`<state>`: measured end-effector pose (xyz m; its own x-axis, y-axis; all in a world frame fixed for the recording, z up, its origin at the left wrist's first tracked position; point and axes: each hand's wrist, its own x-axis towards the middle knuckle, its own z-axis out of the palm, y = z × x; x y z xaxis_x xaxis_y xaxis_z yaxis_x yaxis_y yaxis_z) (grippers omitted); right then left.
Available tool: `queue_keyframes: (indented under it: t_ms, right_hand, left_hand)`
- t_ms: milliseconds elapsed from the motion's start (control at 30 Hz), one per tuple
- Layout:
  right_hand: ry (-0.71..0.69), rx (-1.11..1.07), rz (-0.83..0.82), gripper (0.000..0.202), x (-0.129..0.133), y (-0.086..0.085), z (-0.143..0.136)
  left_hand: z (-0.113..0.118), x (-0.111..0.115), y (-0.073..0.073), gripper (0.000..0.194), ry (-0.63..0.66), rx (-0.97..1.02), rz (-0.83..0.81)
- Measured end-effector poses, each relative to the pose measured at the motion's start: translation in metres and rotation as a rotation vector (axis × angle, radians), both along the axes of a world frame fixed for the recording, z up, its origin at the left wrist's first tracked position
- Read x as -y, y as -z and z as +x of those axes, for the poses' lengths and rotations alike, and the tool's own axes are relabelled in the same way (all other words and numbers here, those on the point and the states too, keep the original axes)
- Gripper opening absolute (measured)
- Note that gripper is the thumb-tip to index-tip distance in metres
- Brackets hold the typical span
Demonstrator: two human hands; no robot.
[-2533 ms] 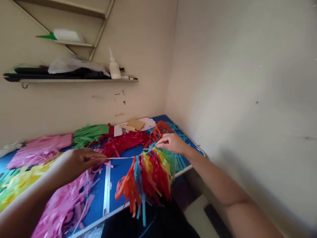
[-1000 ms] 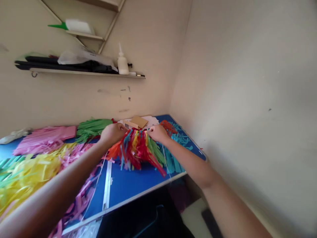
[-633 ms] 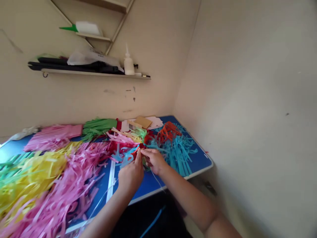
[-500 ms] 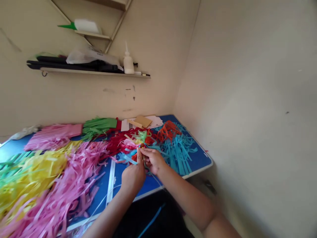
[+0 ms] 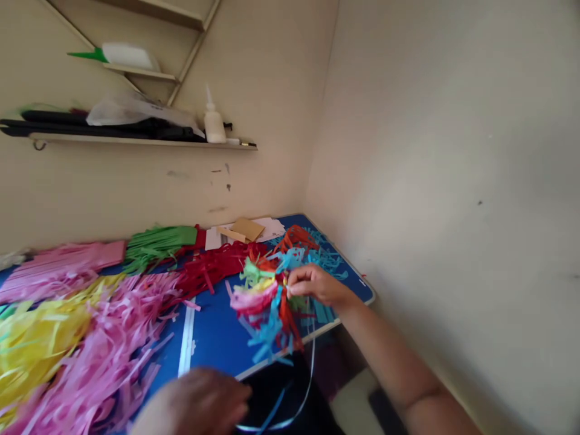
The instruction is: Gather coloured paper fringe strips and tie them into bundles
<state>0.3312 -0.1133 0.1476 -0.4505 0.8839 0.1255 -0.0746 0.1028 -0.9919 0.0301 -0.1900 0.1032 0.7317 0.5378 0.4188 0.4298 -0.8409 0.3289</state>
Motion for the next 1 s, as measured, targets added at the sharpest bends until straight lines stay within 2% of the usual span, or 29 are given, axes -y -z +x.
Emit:
queue_keyframes:
  t_ms: [67, 100, 167, 233, 300, 400, 467, 533, 667, 733, 833, 900, 1000]
  right_hand:
    - [-0.131, 0.051, 0.089, 0.012, 0.017, 0.002, 0.001]
    - [-0.186, 0.048, 0.094, 0.015, 0.023, 0.006, 0.000]
    - [-0.239, 0.012, 0.063, 0.024, 0.034, 0.019, -0.003]
    - [-0.240, -0.079, 0.043, 0.033, 0.041, 0.036, -0.006]
    - [-0.234, -0.191, 0.059, 0.038, 0.047, 0.052, -0.008]
    - [-0.244, -0.285, 0.060, 0.035, 0.055, 0.067, -0.009]
    - [-0.224, -0.320, 0.049, 0.030, 0.059, 0.072, -0.009]
    - [-0.170, -0.371, 0.041, 0.025, 0.062, 0.073, -0.011]
    - [-0.025, -0.449, -0.013, 0.020, 0.063, 0.071, -0.019]
    - [0.030, -0.442, -0.047, 0.019, 0.062, 0.070, -0.024]
    - [0.047, -0.416, -0.079, 0.014, 0.059, 0.067, -0.031]
    - [0.057, -0.423, -0.096, 0.009, 0.058, 0.065, -0.034]
    - [0.095, -0.452, -0.126, 0.006, 0.058, 0.060, -0.037]
  left_hand:
    - [0.002, -0.015, -0.045, 0.026, -0.172, 0.143, -0.042]
    - [0.008, -0.022, -0.060, 0.027, -0.209, 0.227, -0.043]
    - [0.024, -0.031, -0.072, 0.029, -0.178, 0.276, -0.130]
    - [0.040, -0.032, -0.065, 0.030, -0.138, 0.301, -0.217]
    - [0.051, -0.023, -0.050, 0.026, -0.174, 0.362, -0.238]
    - [0.055, 0.000, -0.031, 0.021, -0.226, 0.449, -0.271]
    - [0.052, 0.013, -0.027, 0.020, -0.189, 0.443, -0.334]
    - [0.047, 0.022, -0.027, 0.016, -0.173, 0.428, -0.319]
    - [0.037, 0.027, -0.026, 0.019, -0.310, 0.435, -0.018]
    - [0.037, 0.026, -0.021, 0.024, -0.339, 0.379, 0.072]
    - [0.040, 0.021, -0.013, 0.011, -0.311, 0.285, 0.010]
    - [0.042, 0.017, -0.009, 0.017, -0.320, 0.306, -0.098]
    - [0.044, 0.012, -0.008, 0.015, -0.411, 0.360, -0.249]
